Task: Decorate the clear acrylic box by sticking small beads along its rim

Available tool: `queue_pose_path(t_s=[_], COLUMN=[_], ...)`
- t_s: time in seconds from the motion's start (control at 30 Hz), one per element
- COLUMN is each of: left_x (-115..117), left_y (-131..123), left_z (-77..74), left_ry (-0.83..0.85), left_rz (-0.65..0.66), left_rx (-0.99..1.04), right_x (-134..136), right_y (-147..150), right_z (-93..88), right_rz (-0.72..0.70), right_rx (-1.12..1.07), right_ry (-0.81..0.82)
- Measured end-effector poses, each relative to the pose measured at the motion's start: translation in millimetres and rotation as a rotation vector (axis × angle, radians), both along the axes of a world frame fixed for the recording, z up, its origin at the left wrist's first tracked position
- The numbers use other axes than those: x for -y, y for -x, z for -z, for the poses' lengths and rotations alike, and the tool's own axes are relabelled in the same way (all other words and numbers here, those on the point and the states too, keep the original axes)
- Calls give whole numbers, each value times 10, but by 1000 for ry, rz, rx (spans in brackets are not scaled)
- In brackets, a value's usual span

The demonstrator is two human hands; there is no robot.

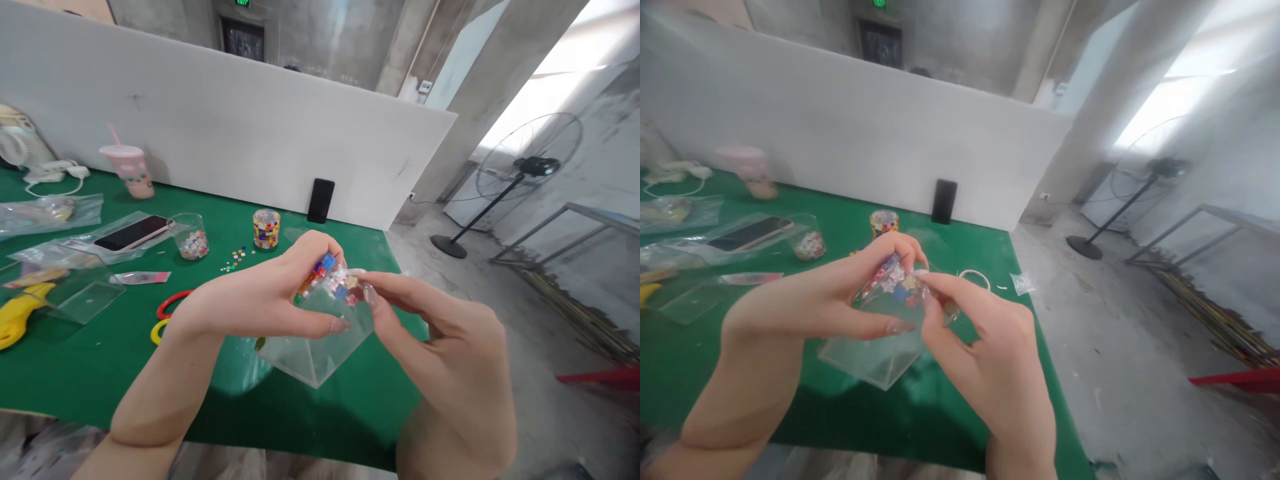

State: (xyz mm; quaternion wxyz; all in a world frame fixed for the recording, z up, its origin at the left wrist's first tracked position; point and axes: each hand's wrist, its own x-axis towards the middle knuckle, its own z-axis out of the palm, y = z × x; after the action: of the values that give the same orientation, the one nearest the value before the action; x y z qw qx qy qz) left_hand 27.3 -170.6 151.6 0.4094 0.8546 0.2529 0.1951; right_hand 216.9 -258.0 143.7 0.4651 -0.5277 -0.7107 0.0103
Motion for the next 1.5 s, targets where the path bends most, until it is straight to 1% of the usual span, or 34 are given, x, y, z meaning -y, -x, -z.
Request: queue_pose_path(t_s=[0.07,0.2,0.37,0.47,0.67,0.9,1.1,1.3,1.5], left_x=[1,-2,8,15,23,32,51,49,29], left_y=[3,-9,-20,-6,11,7,10,11,4], left_z=[-3,-2,-8,-12,-12,-28,-16,-32,-19], left_ry=[6,6,-52,-68,-40,7,-35,-74,-28], left_rz=[-4,-20,-28,-18,-21,-41,-46,-33,-34], left_rx=[3,-9,2,-3,-13,-12,-27,-27,-59], right_x=[-12,-34,-22,-2,11,-27,-21,4,29], right_y=[-17,-28,-36,-12,45,-28,-24,30,52], right_z=[-6,-12,-16,-12,-6,-4,0,-52,-11], right_rz=[-21,-9,-55,-44,15,-54,-56,-11,15], right_rx=[-11,-16,-11,-53,-32,-35,-19,4,82], right_ry=[7,2,35,41,7,76,68,7,-58])
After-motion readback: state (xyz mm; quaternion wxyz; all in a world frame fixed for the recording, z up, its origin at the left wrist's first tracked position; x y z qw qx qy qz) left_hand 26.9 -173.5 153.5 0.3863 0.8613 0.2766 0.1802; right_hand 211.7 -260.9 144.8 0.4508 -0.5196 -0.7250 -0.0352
